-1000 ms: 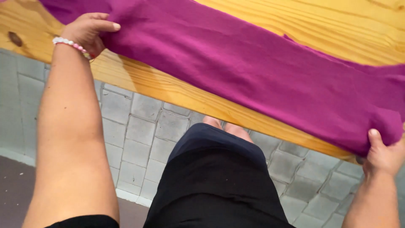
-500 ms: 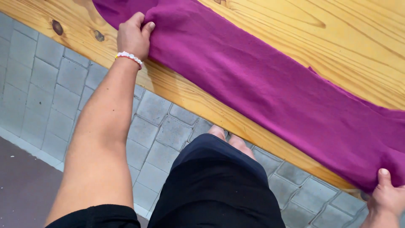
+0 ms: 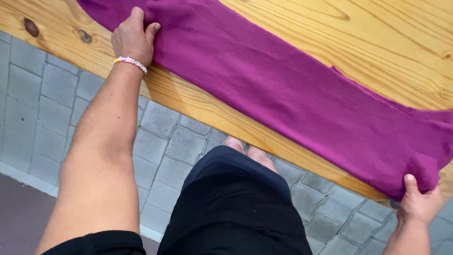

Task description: The person folds a long piece of purple fabric on a wooden table, smoothing it out with their hands. They then use a pair of scissors to cut the fabric along a curved line, trimming the edge.

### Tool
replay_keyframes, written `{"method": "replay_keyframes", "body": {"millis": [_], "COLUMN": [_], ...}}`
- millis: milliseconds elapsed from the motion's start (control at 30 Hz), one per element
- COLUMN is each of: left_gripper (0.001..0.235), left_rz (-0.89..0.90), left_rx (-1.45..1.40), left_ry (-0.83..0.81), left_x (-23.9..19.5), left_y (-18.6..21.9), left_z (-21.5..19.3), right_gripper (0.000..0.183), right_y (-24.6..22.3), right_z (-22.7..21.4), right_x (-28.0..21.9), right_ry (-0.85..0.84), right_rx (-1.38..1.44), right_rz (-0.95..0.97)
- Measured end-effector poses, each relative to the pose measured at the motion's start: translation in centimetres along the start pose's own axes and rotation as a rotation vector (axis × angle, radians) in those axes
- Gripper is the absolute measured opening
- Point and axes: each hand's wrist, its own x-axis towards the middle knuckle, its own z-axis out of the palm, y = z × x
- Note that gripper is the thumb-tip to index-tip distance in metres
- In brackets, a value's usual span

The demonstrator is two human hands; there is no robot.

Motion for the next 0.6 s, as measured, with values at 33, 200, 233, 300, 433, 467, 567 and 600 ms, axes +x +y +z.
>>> {"method": "replay_keyframes", "body": {"millis": [33, 200, 233, 300, 433, 467, 567, 600], "left_gripper": [0.041, 0.082, 0.084, 0.089, 0.07, 0.063, 0.043, 0.043], "left_rz": [-0.022, -0.108, -0.181, -0.25, -0.381, -0.377, -0.249, -0.244], "left_rx": [-0.078, -0.226, -0.234, -0.248, -0.362, -0.39, -0.927, -0.929], "left_ry": [0.041, 0.068, -0.033, -0.129, -0.282, -0.301, -0.007, -0.009], "left_x": [-0.2, 4.4, 5.5, 7.6, 8.9, 9.2, 9.4, 9.3], "left_y": [0.1, -2.3, -2.8, -2.4, -0.2, 0.3, 0.6, 0.7], "left_z": [-0.4, 1.0, 1.5, 1.6, 1.0, 1.2, 2.9, 2.8], "right_gripper": [0.049, 0.041, 0.041, 0.041, 0.045, 0.046, 0.039, 0.039], "right_y": [0.0, 0.9, 1.3, 1.5, 1.0, 1.0, 1.0, 0.5], "right_z": [-0.2, -0.4, -0.5, -0.2, 0.2, 0.3, 0.2, 0.4], "right_x": [-0.1, 1.0, 1.1, 1.6, 1.7, 1.6, 1.6, 1.6], "right_ry": [0.026, 0.039, 0.072, 0.109, 0.139, 0.146, 0.119, 0.124], "right_rx": [-0.007, 0.08, 0.058, 0.038, 0.016, 0.011, 0.014, 0.015], "right_rz": [0.07, 0.201, 0.242, 0.274, 0.323, 0.351, 0.346, 0.347]}}
